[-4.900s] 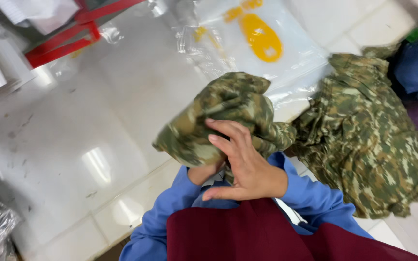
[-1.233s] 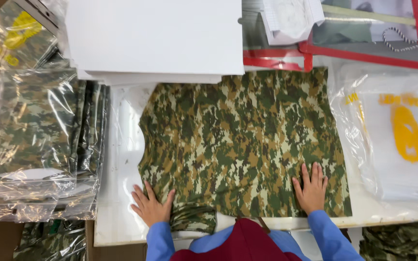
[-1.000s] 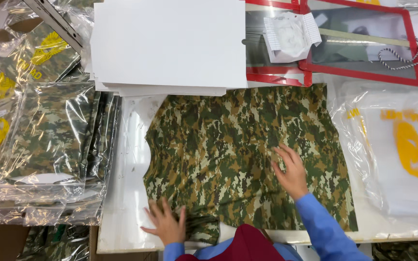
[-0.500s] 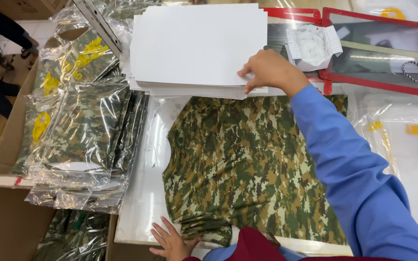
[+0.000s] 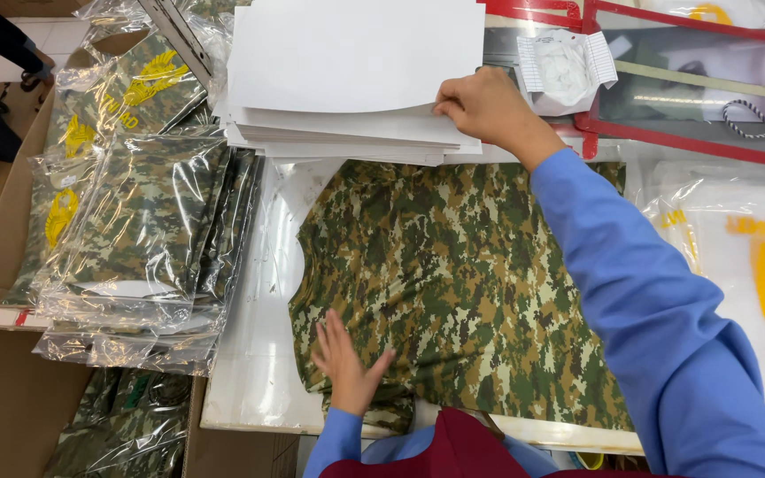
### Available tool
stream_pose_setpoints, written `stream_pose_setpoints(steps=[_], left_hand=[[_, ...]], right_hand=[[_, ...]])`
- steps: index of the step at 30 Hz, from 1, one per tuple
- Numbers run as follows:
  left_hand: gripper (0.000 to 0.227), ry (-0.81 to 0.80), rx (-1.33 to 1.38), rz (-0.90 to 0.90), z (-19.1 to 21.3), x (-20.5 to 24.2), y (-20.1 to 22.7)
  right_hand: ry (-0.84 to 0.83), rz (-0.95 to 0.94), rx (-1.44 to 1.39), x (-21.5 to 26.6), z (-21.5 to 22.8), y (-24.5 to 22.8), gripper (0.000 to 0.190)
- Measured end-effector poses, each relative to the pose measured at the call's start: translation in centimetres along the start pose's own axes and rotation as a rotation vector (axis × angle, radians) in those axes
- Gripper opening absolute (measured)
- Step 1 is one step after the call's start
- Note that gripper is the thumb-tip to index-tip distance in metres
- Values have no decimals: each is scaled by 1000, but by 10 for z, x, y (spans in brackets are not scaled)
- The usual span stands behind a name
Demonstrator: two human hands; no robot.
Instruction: The person folds camouflage garments using a cardboard insert and places them into plastic bags.
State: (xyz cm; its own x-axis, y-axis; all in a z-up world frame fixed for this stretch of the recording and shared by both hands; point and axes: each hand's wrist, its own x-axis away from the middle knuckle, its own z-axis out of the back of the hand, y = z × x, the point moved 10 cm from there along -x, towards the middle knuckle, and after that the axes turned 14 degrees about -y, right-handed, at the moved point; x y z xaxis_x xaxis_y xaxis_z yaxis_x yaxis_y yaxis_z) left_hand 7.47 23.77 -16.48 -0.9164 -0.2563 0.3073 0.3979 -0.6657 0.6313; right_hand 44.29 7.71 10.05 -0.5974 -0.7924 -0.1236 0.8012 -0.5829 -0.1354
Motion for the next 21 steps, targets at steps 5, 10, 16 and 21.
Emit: stream_pose_setpoints(steps=[5,10,16,21], left_hand=[[117,-268,576,-377,57,16,124],[150,-213,1008,-788,101,37,182],[33,165,1335,-1,-55,-16,-19],[34,-232,991,132,-163,0,-48]], right_hand=[[393,125,215,68,61,-77,42],[541,362,-132,203,45,-208,8],[392,-277,-1113,284,-145,-160,132],[165,-947,-1778,363,-310,-88,71]])
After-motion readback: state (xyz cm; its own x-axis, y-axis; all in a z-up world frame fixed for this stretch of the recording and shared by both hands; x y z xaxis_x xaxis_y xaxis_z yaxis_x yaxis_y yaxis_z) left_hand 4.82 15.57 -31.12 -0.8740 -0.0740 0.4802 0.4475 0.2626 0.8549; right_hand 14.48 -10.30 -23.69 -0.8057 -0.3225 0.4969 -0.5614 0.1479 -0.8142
